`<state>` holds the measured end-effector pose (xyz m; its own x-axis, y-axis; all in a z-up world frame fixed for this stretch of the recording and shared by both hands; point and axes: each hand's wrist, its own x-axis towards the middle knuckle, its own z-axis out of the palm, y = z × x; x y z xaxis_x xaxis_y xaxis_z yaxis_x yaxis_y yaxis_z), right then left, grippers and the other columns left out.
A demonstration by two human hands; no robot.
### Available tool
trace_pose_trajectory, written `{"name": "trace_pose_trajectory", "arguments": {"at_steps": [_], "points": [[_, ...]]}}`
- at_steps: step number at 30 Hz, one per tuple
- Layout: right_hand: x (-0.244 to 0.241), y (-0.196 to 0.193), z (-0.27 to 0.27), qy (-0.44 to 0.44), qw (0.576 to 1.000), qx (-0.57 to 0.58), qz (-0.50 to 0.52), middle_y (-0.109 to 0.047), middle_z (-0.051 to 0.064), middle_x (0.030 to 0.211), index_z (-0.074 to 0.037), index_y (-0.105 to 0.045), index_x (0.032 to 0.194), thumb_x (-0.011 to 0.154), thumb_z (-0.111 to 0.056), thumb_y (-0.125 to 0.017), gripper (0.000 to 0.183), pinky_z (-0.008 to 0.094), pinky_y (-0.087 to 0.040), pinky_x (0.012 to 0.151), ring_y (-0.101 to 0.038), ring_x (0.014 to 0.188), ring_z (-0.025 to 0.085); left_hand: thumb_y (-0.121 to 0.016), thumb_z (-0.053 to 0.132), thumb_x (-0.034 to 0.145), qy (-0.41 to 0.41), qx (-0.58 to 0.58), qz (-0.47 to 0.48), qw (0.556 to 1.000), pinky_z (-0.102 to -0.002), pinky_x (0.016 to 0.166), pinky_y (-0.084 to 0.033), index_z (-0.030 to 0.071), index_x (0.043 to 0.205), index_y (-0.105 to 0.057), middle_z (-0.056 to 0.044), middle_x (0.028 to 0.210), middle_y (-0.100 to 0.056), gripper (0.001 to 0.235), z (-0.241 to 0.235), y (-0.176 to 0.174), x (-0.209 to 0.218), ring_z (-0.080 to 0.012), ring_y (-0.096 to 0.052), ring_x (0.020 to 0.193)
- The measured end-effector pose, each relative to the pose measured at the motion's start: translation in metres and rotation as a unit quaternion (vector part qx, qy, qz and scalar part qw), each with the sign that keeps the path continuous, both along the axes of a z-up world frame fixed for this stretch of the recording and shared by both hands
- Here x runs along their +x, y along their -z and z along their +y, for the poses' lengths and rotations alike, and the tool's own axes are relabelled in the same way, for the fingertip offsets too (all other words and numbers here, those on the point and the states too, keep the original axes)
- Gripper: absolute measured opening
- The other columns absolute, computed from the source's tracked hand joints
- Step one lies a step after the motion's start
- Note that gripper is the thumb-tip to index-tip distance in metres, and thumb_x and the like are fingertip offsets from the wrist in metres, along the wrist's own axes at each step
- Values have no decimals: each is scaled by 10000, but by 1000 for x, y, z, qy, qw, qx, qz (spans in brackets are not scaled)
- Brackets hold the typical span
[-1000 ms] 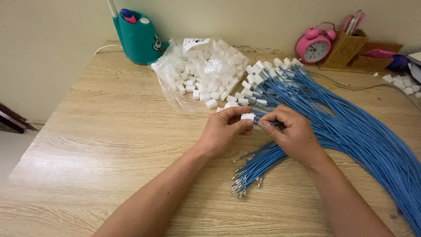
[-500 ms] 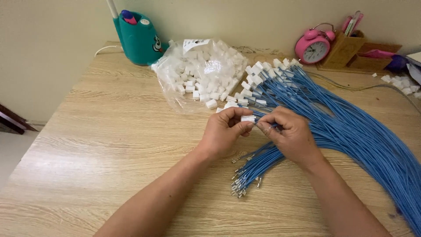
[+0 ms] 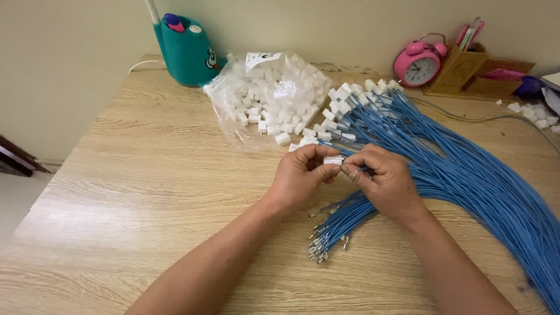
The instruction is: The person repeatedly picks up white plastic connectors and blue cables, then inserts the metal ends of the cables into the connectors. The person handles the items by hand and places the assembled cables on the table.
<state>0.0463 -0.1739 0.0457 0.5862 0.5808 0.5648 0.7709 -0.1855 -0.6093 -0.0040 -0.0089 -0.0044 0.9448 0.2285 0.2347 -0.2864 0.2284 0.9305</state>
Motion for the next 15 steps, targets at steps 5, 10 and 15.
{"name": "trace_pose_trajectory", "arguments": {"at_steps": [5, 10, 15], "points": [[7, 12, -2, 11, 1000, -25, 3, -596, 64, 689, -88, -718, 848, 872, -79, -673, 52, 321, -457, 588, -575, 630, 194, -759, 43, 809, -13, 91, -19, 996, -263, 620, -615, -2, 1098, -676, -107, 809, -630, 304, 6, 10, 11, -151, -666, 711], [15, 26, 2, 32, 997, -68, -33, -639, 66, 772, -109, -729, 956, 895, -126, -659, 95, 373, -492, 694, -632, 757, 254, -766, 169, 813, -75, 306, -31, 949, -302, 626, -604, 150, 1081, -710, -76, 843, -645, 274, 24, -2, 7, -207, -699, 754], [6, 15, 1, 83, 991, -57, -94, -616, 63, 864, -112, -714, 1101, 990, -92, -552, 198, 388, -470, 777, -587, 799, 240, -697, 195, 847, -162, 434, -42, 885, -388, 711, -606, 192, 1091, -690, -47, 1008, -643, 244, 33, 0, 8, -244, -710, 842]]}}
